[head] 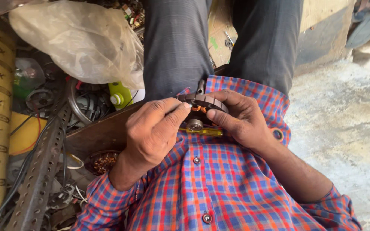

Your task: The person is repairing a motor armature by hand. They use a yellow screwdriver to adjust components and orange pliers to manipulate copper wires within the slots of the armature. The person repeatedly picks up small white insulating pieces and inserts them into the slots.

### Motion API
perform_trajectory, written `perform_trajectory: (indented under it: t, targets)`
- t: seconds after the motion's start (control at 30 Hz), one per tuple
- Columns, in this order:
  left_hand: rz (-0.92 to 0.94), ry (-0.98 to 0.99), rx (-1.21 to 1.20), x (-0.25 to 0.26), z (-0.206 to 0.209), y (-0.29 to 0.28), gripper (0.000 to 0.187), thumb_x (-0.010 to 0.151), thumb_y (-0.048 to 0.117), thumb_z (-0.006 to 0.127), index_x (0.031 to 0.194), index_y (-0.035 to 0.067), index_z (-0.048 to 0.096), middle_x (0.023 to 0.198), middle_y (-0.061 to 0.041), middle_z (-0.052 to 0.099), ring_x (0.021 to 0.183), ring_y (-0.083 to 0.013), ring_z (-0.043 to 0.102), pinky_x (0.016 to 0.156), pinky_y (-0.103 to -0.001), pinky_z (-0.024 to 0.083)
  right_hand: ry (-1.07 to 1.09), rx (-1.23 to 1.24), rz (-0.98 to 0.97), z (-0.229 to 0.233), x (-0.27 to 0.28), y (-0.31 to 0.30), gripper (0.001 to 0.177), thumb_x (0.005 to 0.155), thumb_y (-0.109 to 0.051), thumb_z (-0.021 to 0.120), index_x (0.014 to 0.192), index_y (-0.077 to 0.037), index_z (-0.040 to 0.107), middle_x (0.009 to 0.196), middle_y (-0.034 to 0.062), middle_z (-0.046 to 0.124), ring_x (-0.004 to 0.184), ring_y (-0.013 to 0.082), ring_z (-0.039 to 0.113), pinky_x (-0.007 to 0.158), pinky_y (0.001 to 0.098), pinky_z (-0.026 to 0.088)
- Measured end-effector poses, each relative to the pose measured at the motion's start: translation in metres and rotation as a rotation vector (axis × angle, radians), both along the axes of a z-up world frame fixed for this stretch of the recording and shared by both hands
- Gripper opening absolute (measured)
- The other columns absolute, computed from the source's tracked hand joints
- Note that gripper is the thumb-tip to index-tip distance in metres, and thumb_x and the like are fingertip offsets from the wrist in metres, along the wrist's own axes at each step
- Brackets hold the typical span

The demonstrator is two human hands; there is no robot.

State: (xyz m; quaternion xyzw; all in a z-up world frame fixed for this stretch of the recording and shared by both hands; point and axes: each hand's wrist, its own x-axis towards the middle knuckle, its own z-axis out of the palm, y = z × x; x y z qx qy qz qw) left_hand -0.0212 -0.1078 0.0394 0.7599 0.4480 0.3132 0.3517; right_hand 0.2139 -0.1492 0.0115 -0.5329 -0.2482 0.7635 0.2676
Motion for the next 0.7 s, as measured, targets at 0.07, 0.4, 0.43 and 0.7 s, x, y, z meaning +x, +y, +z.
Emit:
perform_trajectory:
  t: [0.07, 0.4, 0.43, 0.7]
  targets:
    - [-0.059, 0.031, 0.04, 0.004, 0.0, 0.002, 0.022, 0.089, -0.006, 0.074, 0.111, -0.007, 0.071, 0.101, -0.017, 0.069, 0.092, -0.03, 0.072, 0.079, -0.038, 0.063, -0.032, 0.043, 0.017, 0.0, 0.0, -0.001, 0.03, 0.098, -0.008, 0.07, 0.127, 0.002, 0.069, 0.118, 0.0068, 0.071, 0.11, 0.0127, 0.066, 0.102, 0.0298, 0.054]
    - [-0.254, 0.095, 0.218, 0.008, -0.01, 0.008, 0.017, 0.089, 0.006, 0.074, 0.102, -0.005, 0.073, 0.099, -0.017, 0.071, 0.093, -0.0301, 0.073, 0.078, -0.039, 0.062, -0.009, 0.128, 0.005, 0.0, -0.004, 0.0, 0.029, 0.1, -0.003, 0.069, 0.128, 0.001, 0.068, 0.118, 0.0079, 0.069, 0.11, 0.0129, 0.066, 0.102, 0.0289, 0.054]
    - [-0.259, 0.075, 0.174, 0.007, -0.009, 0.009, 0.018, 0.088, 0.006, 0.074, 0.102, -0.004, 0.073, 0.099, -0.017, 0.071, 0.093, -0.0305, 0.073, 0.079, -0.039, 0.062, -0.024, 0.144, 0.021, 0.0, -0.004, 0.001, 0.029, 0.1, -0.002, 0.069, 0.128, 0.001, 0.068, 0.117, 0.0083, 0.069, 0.109, 0.0129, 0.066, 0.102, 0.0289, 0.055]
    - [-0.207, -0.005, -0.081, 0.006, -0.009, 0.014, 0.021, 0.084, -0.001, 0.071, 0.104, -0.001, 0.074, 0.101, -0.012, 0.071, 0.094, -0.0295, 0.074, 0.082, -0.039, 0.063, -0.002, 0.154, 0.011, 0.0, -0.006, 0.001, 0.022, 0.1, -0.003, 0.069, 0.121, -0.001, 0.067, 0.116, 0.0067, 0.068, 0.108, 0.0116, 0.067, 0.101, 0.029, 0.056]
